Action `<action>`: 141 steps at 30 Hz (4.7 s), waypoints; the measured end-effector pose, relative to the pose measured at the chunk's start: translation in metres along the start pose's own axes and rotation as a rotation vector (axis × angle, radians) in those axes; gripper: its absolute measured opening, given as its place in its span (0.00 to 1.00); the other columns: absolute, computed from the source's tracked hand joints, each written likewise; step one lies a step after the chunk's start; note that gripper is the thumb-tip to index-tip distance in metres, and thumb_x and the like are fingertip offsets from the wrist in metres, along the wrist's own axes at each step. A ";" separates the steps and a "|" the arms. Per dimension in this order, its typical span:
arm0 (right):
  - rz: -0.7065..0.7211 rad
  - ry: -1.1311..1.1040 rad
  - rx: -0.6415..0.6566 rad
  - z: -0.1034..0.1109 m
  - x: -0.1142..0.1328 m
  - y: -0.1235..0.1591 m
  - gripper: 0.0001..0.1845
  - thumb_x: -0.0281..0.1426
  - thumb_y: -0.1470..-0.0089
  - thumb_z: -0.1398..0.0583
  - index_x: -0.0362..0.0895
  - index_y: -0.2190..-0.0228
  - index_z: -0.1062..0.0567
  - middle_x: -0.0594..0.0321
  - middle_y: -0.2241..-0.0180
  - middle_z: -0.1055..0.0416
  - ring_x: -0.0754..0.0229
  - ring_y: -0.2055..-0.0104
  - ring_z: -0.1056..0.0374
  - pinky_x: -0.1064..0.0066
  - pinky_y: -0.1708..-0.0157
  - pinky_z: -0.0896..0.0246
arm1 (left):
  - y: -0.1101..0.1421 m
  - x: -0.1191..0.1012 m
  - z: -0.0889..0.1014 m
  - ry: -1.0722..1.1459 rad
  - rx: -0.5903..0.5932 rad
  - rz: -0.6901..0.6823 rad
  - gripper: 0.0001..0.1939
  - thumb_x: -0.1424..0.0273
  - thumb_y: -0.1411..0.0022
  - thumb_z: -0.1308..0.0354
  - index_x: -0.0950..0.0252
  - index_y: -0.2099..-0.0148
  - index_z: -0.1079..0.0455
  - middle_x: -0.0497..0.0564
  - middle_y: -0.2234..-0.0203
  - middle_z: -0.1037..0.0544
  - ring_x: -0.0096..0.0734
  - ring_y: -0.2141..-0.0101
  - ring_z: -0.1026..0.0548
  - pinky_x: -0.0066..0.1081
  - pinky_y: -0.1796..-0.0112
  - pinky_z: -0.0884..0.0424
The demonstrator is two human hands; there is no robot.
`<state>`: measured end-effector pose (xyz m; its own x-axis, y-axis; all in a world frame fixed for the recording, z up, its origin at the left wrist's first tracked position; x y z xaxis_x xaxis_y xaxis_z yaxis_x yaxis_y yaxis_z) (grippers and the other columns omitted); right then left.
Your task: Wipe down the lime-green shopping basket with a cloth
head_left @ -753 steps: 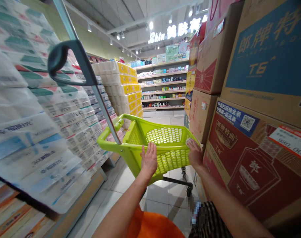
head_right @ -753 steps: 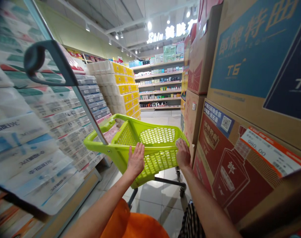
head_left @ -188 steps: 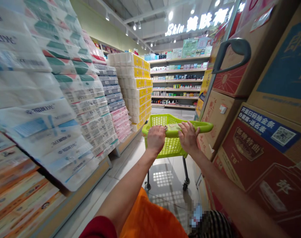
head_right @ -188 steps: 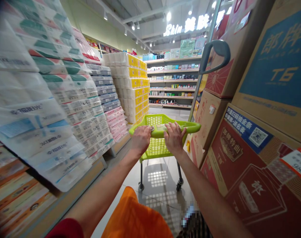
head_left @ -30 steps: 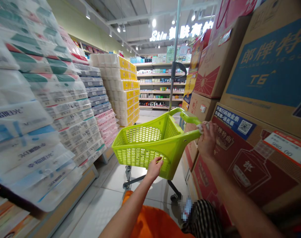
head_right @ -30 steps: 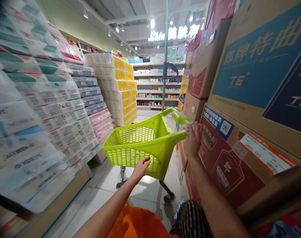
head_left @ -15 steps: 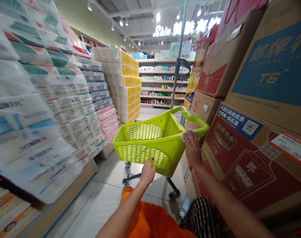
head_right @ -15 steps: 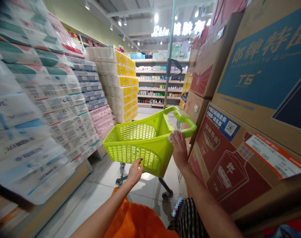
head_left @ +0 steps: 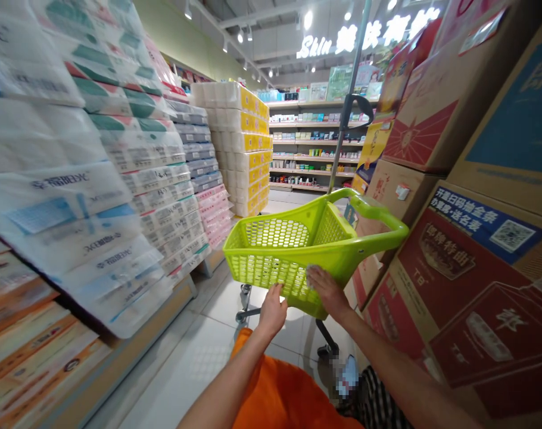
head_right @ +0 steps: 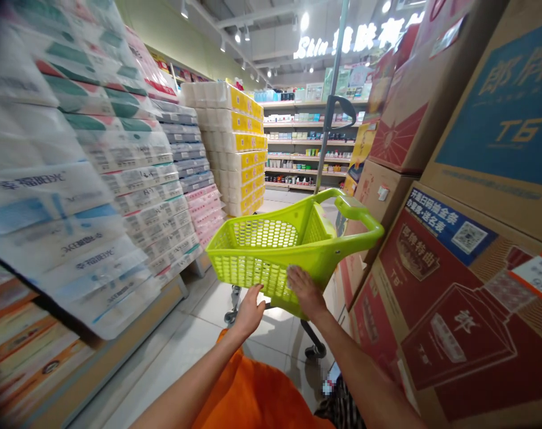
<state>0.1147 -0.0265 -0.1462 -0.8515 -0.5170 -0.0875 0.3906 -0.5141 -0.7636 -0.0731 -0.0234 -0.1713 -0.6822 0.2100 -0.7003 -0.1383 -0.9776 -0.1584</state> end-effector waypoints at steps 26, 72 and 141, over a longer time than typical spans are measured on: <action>0.245 -0.146 0.254 -0.144 0.137 -0.092 0.19 0.20 0.48 0.51 0.39 0.55 0.30 0.52 0.54 0.30 0.57 0.46 0.41 0.65 0.47 0.43 | 0.007 0.106 0.072 -0.151 -0.144 0.269 0.24 0.79 0.50 0.51 0.69 0.48 0.40 0.59 0.48 0.35 0.37 0.44 0.41 0.33 0.44 0.47; 0.024 0.146 -0.052 0.018 0.007 -0.010 0.19 0.21 0.44 0.53 0.42 0.56 0.28 0.59 0.53 0.30 0.57 0.44 0.42 0.62 0.49 0.43 | -0.020 -0.059 0.005 -0.328 0.030 -0.197 0.26 0.77 0.48 0.51 0.70 0.44 0.42 0.61 0.44 0.39 0.38 0.44 0.41 0.38 0.45 0.44; -0.211 0.204 -0.308 0.070 -0.039 -0.023 0.21 0.21 0.43 0.55 0.46 0.54 0.30 0.60 0.49 0.34 0.58 0.41 0.49 0.58 0.43 0.49 | -0.028 -0.086 -0.004 -0.325 0.009 -0.335 0.26 0.78 0.49 0.52 0.72 0.45 0.42 0.63 0.45 0.39 0.42 0.45 0.42 0.43 0.45 0.47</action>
<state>0.1634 -0.0419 -0.0802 -0.9654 -0.2604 -0.0104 0.1042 -0.3493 -0.9312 -0.0080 -0.0137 -0.1091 -0.7884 0.5010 -0.3570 -0.3947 -0.8571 -0.3311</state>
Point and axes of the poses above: each hand's wrist, its own y-axis away from the middle knuckle, its own z-axis out of the back of the hand, x = y × z, the point moved 3 cm from there along -y, towards the middle knuckle
